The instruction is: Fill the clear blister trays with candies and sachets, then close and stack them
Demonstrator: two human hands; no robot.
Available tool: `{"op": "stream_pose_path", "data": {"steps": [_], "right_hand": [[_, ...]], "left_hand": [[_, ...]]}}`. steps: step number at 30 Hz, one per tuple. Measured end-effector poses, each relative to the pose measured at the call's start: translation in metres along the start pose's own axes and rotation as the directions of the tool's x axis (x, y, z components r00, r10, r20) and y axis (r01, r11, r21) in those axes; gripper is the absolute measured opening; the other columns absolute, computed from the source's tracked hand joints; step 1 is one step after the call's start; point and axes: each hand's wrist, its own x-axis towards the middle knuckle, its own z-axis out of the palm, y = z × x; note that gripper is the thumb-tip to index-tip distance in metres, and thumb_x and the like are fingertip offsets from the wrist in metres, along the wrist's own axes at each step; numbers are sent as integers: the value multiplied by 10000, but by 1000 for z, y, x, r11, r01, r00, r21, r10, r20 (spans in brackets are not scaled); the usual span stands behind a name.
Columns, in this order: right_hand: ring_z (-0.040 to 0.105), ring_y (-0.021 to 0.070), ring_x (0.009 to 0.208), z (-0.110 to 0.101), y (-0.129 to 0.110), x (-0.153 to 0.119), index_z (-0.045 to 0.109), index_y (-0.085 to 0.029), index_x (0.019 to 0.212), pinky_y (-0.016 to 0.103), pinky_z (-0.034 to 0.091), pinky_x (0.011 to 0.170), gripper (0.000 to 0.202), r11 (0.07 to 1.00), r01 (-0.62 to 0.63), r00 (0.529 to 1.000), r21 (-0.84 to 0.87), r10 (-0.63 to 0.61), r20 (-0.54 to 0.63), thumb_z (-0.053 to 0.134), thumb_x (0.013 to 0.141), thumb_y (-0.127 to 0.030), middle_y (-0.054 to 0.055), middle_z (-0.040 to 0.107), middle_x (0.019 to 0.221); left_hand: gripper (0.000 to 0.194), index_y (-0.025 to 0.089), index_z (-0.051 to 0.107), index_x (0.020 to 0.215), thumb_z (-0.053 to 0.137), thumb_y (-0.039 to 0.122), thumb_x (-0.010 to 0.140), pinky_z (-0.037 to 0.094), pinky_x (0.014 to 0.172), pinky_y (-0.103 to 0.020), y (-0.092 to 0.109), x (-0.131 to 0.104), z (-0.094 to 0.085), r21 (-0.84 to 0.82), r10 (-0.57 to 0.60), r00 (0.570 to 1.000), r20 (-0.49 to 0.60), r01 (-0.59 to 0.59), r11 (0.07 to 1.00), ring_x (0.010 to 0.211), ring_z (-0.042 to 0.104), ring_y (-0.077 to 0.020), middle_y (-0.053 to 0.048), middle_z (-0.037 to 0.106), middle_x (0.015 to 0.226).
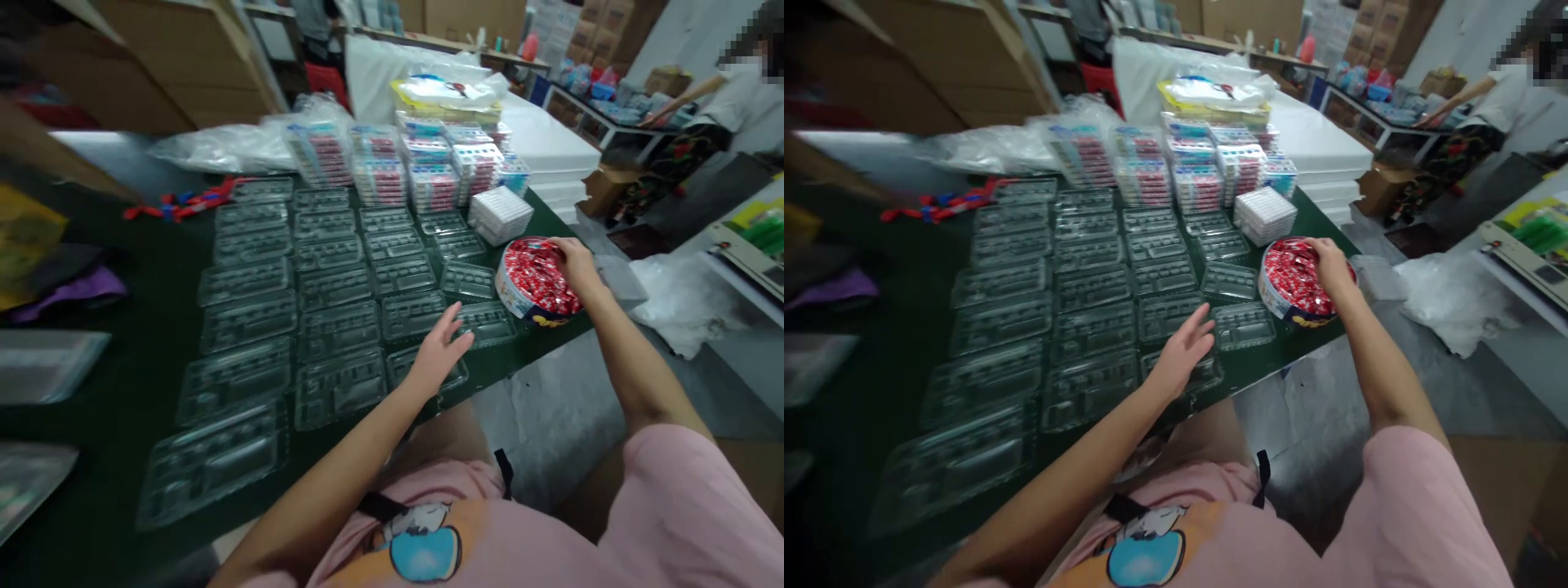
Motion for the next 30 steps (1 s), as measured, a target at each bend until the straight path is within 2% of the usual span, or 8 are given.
{"op": "stream_pose_path", "data": {"steps": [5,9,12,15,17,20,25,30], "right_hand": [[604,305,1161,-27,-67,-10,651,-289,1265,474,484,1033,441,985,166,985,46,-163,-62,507,850,-246,95,664,1218],[589,306,1210,-18,-141,-32,581,-343,1355,495,469,1065,454,904,377,926,200,-372,-63,522,908,-288,90,638,1282],[584,291,1228,14,-193,-61,528,-376,1406,512,497,1039,515,793,511,851,331,-521,-63,484,920,-212,74,605,1325],[575,291,1235,57,-237,-88,495,-405,1432,517,525,1010,565,672,590,768,447,-638,-55,464,923,-164,68,563,1370],[540,306,1269,81,-264,-100,476,-407,1445,549,506,1031,577,592,633,711,498,-699,-74,474,927,-154,77,545,1388],[473,317,1329,101,-302,-111,471,-349,1452,581,471,1062,592,472,689,609,550,-789,-85,472,913,-104,113,508,1418],[368,349,1413,99,-364,-109,446,-209,1450,612,382,1120,642,309,748,351,588,-935,44,573,827,-123,184,427,1486],[383,404,1401,102,-417,-93,511,-165,1390,604,400,1051,592,246,849,195,468,-968,156,656,818,-219,237,394,1525]], "left_hand": [[1022,366,169,1578,735,606,761,372,1084,-609,7,16,26,-435,-166,981,105,195,879,1512,195,-381,-146,87,1673],[1025,380,39,1582,539,785,784,397,1011,-686,12,32,16,-662,-247,960,133,271,699,1505,173,-427,-160,7,1674],[955,246,335,1523,360,862,794,451,941,-677,16,19,-8,-769,-240,959,149,265,582,1313,496,-432,-230,380,1543],[835,133,631,1204,346,826,837,545,832,-535,22,-11,-43,-860,-181,977,113,187,475,918,695,-317,-163,711,1047],[669,147,672,1083,439,741,879,567,764,-434,25,-37,-68,-899,-167,986,23,93,428,781,701,-257,-86,720,870],[456,167,685,1059,515,573,937,569,738,-359,29,-76,-98,-906,-177,978,-111,-27,423,725,697,-203,-46,722,872],[359,137,687,1080,489,419,981,542,910,-316,34,-121,-135,-869,-129,936,-329,-247,428,907,713,-194,-77,733,974],[395,104,673,1028,430,414,998,520,978,-309,46,-144,-168,-856,-130,884,-448,-382,348,985,709,-199,-103,734,984]]}}
